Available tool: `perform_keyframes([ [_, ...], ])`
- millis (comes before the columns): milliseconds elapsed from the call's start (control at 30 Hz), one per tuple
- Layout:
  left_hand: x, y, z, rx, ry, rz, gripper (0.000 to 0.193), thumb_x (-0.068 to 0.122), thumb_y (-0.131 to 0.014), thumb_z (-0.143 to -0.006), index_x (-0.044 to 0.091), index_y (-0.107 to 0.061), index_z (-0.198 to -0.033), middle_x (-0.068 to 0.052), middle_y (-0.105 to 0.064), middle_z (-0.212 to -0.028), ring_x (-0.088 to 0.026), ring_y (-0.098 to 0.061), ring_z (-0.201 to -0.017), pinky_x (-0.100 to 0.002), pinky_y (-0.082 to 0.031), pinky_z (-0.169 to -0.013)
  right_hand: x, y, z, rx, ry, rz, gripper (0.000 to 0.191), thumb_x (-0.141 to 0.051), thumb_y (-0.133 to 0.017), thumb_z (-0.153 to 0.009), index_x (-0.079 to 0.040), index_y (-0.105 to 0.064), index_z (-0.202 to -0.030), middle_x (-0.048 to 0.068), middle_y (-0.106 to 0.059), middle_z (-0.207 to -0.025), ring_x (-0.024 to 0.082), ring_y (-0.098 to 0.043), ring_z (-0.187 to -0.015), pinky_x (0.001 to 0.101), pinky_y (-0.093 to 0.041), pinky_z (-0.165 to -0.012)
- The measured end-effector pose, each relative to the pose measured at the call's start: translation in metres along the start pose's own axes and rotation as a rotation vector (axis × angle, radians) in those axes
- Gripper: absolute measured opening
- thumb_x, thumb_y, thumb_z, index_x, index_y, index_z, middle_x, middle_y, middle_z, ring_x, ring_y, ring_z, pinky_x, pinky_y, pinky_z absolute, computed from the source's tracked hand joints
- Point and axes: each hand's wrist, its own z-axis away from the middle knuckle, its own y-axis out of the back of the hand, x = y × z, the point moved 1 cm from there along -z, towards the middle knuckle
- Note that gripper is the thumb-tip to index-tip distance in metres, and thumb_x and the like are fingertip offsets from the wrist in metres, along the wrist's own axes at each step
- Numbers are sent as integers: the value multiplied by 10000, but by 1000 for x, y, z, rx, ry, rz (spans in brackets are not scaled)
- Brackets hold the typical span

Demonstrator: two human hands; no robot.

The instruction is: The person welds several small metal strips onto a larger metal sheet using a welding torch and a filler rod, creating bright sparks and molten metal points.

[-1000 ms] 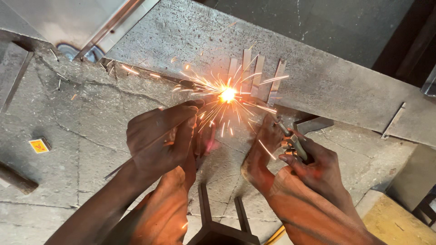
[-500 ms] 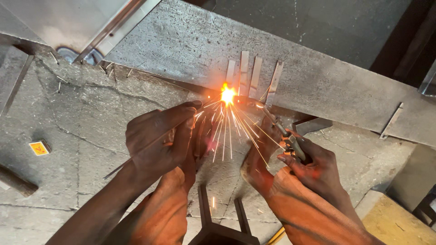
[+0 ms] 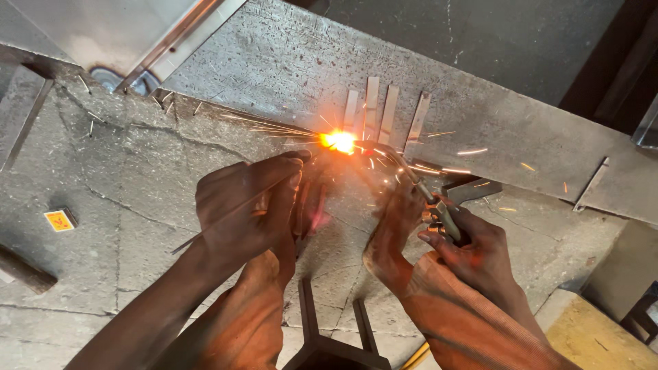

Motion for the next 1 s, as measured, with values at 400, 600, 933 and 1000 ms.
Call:
perform_keyframes([
  [400,-2,0,1,-31,13,15,269,-72,-762,-936,61,-670,-1151,-66,-753,-1146,-185,-697,-718,-308,-536,-654,-5,1,0,-9,-12,-11,653,-117,-856,-780,-41,-632,-1388,30,-790,-965,38,-670,-825,240,-585,-715],
  [600,-1,-1,0,-28,30,-18,267,-79,-782,-897,56,-692,-1111,-60,-774,-1091,-162,-666,-649,-300,-502,-597,-9,0,0,-7,-76,-26,645,-103,-860,-761,-76,-654,-1371,27,-792,-964,45,-684,-810,244,-604,-692],
  [933,1,-2,-3,-11,18,10,249,-40,-792,-940,53,-684,-1144,-66,-766,-1126,-167,-717,-736,-293,-531,-645,-9,0,-1,-25,-26,-63,650,-95,-856,-776,-76,-647,-1390,34,-781,-962,45,-658,-829,247,-595,-693],
  [1000,2,-1,-3,-24,21,-1,240,-37,-787,-943,51,-687,-1143,-65,-765,-1124,-171,-715,-737,-294,-525,-642,-9,0,-1,-25,-35,-43,651,-92,-854,-767,-81,-643,-1382,20,-784,-973,43,-666,-802,247,-601,-685],
])
